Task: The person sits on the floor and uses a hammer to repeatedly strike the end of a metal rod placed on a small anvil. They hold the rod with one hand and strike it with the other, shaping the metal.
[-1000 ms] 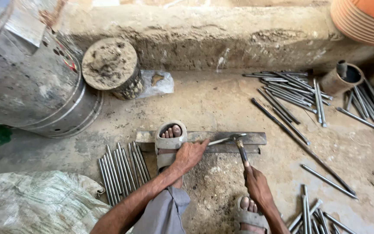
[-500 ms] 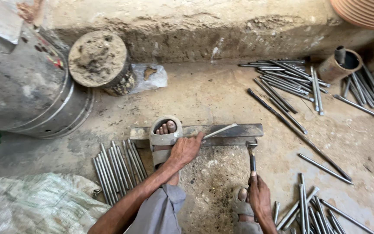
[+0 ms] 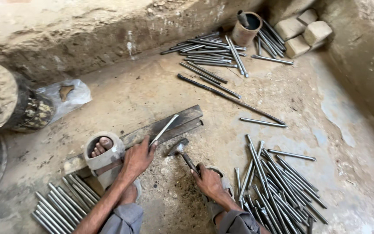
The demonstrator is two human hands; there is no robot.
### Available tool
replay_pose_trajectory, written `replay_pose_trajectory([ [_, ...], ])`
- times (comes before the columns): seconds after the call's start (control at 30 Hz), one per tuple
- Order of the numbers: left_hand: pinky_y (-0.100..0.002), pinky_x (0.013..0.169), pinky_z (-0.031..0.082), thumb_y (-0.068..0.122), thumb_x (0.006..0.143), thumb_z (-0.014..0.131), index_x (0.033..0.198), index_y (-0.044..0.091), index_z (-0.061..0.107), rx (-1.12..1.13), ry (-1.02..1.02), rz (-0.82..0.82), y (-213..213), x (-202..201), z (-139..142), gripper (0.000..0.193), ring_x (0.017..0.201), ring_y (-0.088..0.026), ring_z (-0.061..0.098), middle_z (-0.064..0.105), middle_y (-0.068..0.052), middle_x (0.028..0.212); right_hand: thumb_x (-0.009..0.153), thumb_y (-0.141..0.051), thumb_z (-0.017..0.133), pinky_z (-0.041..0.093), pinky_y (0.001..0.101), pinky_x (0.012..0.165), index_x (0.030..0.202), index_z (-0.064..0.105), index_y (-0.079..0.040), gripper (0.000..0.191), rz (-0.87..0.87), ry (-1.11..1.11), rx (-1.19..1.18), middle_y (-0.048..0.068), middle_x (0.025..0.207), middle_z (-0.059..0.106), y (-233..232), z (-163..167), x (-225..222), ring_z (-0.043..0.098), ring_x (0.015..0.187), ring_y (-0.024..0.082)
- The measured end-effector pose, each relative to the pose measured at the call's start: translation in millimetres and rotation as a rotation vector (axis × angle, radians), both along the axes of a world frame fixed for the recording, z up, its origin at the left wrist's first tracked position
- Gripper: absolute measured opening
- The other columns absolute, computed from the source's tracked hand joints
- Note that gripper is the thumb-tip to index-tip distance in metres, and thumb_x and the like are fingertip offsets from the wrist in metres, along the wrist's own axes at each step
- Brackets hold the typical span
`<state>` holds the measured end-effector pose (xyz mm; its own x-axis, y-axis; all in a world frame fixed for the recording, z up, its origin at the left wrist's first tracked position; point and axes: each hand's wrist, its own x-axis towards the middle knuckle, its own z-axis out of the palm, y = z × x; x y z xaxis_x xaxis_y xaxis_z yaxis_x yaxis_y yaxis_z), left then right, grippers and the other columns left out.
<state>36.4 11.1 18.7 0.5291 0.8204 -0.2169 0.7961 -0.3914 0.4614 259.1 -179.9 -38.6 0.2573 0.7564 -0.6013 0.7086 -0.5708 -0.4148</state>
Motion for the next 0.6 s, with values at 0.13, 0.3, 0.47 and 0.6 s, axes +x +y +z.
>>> replay_pose_trajectory([
  [0.13, -0.025, 0.026, 0.034, 0.015, 0.099, 0.046, 0.147, 0.009, 0.039, -0.339, -0.206, -0.104, -14.3, 69.3, 0.0, 0.049, 0.037, -0.011, 0.045, 0.064, 0.01, 0.093, 0.103, -0.046, 0.049, 0.059, 0.0507, 0.069, 0.131, 0.056, -0.01, 0.047, -0.118, 0.095, -0.073, 0.018, 0.088, 0.072, -6.9, -10.6, 4.8, 0.071, 0.076, 0.035],
  [0.3, -0.047, 0.071, 0.061, 0.084, 0.079, 0.042, 0.153, 0.004, 0.039, -0.539, -0.064, -0.459, -58.9, 180.0, 20.2, 0.109, 0.085, -0.034, 0.077, 0.079, -0.023, 0.089, 0.093, -0.03, 0.064, 0.054, 0.0456, 0.091, 0.129, 0.066, -0.005, 0.044, 0.02, 0.15, 0.469, 0.02, 0.119, 0.072, -10.5, -40.7, 29.9, 0.07, 0.107, 0.032],
  [0.47, -0.052, 0.096, 0.056, 0.084, 0.084, 0.039, 0.14, 0.013, 0.057, -0.333, -0.153, -0.422, -37.1, 134.6, 29.8, 0.093, 0.111, -0.037, 0.073, 0.076, -0.019, 0.119, 0.096, -0.045, 0.06, 0.059, 0.0481, 0.07, 0.127, 0.066, -0.008, 0.048, -0.113, 0.144, 0.105, 0.018, 0.088, 0.079, -6.6, -46.2, 48.2, 0.077, 0.075, 0.035],
  [0.6, -0.051, 0.092, 0.059, 0.067, 0.1, 0.047, 0.147, 0.013, 0.05, -0.22, -0.33, 0.014, -3.1, 17.6, 42.1, 0.072, 0.107, -0.036, 0.074, 0.073, -0.019, 0.12, 0.1, -0.056, 0.053, 0.057, 0.0495, 0.072, 0.128, 0.068, -0.015, 0.052, -0.003, 0.007, -0.023, 0.019, 0.089, 0.075, 3.4, -43.1, 50.7, 0.071, 0.08, 0.039],
])
